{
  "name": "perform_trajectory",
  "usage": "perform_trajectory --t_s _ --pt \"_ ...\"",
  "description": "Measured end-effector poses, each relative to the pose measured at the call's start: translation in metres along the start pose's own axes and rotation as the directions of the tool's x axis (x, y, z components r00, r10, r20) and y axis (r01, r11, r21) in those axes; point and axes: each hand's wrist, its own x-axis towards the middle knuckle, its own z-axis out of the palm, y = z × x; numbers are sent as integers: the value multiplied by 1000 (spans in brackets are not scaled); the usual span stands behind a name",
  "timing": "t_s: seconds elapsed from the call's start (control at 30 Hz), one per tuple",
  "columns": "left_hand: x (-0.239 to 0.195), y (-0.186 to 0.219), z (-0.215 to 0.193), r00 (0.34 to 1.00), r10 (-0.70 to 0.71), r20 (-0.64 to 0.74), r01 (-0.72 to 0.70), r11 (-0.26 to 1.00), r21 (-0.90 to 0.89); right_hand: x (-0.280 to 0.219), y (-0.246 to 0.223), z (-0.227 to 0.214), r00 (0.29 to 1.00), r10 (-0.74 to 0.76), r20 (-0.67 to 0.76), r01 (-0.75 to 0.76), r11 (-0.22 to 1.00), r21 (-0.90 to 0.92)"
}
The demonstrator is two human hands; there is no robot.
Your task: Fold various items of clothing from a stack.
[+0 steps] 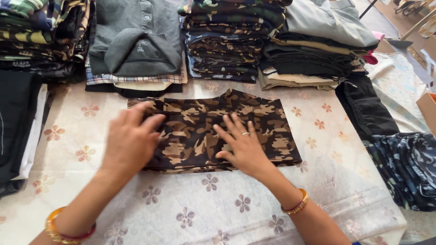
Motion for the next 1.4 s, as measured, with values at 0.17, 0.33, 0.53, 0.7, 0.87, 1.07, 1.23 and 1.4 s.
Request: perform_trajectory --t_s 0.17,0.33,0.53,0.7,0.87,1.07,1.23,1.4 --pt "-11 23 44 928 370 28 -370 929 -17 3 -11 -9 982 -63 178 43 992 115" --pt "-17 1 71 915 399 -64 -399 917 25 10 70 -8 952 186 245 -211 974 82" --pt "-16 2 71 914 397 -82 -396 918 29 -19 160 25 860 498 114 -509 855 100" --pt "-18 1 74 912 395 -114 -394 918 29 -20 158 31 830 557 -31 -556 830 51" --pt "-18 3 71 925 376 -62 -376 927 13 -10 140 21 873 431 -230 -405 901 153" --pt "-18 5 67 929 367 -47 -368 930 -4 10 149 38 939 337 -59 -329 937 116" --pt "-14 12 43 942 324 90 -321 946 -42 2 157 52 943 283 -177 -267 958 107" --pt "2 -21 21 995 104 -5 -93 859 -503 0 161 55 932 239 -272 -209 968 137"
